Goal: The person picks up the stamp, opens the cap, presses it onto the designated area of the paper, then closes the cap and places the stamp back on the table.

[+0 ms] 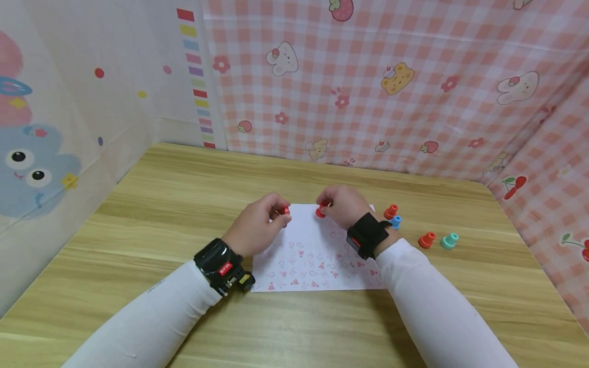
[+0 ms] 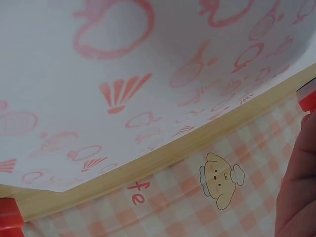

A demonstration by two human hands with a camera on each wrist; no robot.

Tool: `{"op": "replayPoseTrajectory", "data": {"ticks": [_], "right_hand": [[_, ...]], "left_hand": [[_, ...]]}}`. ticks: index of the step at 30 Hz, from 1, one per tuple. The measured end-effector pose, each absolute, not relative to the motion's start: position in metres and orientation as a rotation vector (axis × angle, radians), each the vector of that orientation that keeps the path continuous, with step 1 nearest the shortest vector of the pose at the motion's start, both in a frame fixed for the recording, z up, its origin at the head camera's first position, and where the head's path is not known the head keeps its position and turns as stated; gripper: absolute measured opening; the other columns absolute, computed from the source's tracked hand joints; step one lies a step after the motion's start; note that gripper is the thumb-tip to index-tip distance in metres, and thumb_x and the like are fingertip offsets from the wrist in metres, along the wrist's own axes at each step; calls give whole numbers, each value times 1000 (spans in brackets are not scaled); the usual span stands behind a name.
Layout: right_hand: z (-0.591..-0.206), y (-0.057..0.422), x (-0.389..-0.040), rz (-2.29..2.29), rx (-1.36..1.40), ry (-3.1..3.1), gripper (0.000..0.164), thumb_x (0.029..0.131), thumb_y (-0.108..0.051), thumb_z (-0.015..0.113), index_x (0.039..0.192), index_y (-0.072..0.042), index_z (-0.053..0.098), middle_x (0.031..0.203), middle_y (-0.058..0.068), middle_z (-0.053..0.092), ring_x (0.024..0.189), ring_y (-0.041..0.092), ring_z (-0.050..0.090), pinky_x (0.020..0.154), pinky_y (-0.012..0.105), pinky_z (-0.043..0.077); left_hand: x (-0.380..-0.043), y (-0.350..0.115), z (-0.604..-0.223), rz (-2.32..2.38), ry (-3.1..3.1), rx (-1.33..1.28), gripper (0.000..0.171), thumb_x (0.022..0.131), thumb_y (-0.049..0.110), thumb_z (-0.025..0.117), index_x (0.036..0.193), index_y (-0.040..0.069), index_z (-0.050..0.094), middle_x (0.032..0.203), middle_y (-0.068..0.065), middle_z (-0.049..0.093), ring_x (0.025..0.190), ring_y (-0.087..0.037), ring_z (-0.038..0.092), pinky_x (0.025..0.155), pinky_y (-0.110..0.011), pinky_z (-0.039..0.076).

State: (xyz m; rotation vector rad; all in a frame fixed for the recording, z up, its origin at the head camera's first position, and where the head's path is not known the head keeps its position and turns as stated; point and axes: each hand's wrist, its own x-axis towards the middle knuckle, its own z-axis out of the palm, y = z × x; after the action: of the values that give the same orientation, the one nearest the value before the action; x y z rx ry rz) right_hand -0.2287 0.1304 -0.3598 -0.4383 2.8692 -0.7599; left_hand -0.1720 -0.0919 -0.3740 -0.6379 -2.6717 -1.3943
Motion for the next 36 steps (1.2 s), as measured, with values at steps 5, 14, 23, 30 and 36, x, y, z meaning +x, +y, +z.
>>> {"op": "replayPoseTrajectory", "data": {"ticks": [5, 14, 23, 30, 36], "right_hand": [[-361, 130, -229, -738, -438, 2848, 11, 86, -9, 66, 96, -11, 69, 85, 2, 64, 77, 19, 53, 72, 34, 46], [-365, 128, -231, -664, -441, 2839, 12, 85, -9, 66, 95, -12, 70, 87, -1, 65, 78, 17, 54, 73, 35, 47], [-367, 128, -233, -640, -435, 2838, 10, 85, -10, 67, 93, -14, 70, 85, -2, 65, 77, 17, 54, 73, 34, 47], [-368, 127, -232, -645, -439, 2829, 10, 84, -9, 68, 93, -13, 70, 86, -1, 66, 77, 17, 54, 74, 35, 47], [-369, 127, -233, -639, -443, 2828, 10, 84, -9, 68, 94, -13, 70, 87, -1, 66, 78, 17, 54, 74, 35, 48]], "left_hand": [[-172, -92, -374, -1389, -2673, -637, 14, 91, 20, 63, 103, 19, 55, 85, 8, 60, 75, -7, 54, 65, -33, 49], [-171, -92, -374, -1375, -2682, -629, 15, 91, 21, 63, 104, 19, 56, 86, 9, 60, 77, -8, 53, 65, -33, 48], [-171, -93, -374, -1377, -2692, -623, 16, 91, 21, 63, 104, 19, 56, 86, 8, 59, 77, -9, 52, 65, -33, 49], [-171, -92, -374, -1376, -2698, -610, 16, 90, 19, 64, 104, 19, 57, 86, 8, 59, 76, -9, 52, 65, -32, 48], [-171, -93, -374, -1373, -2703, -618, 14, 91, 21, 63, 103, 19, 56, 86, 9, 59, 76, -9, 52, 65, -33, 49]]}}
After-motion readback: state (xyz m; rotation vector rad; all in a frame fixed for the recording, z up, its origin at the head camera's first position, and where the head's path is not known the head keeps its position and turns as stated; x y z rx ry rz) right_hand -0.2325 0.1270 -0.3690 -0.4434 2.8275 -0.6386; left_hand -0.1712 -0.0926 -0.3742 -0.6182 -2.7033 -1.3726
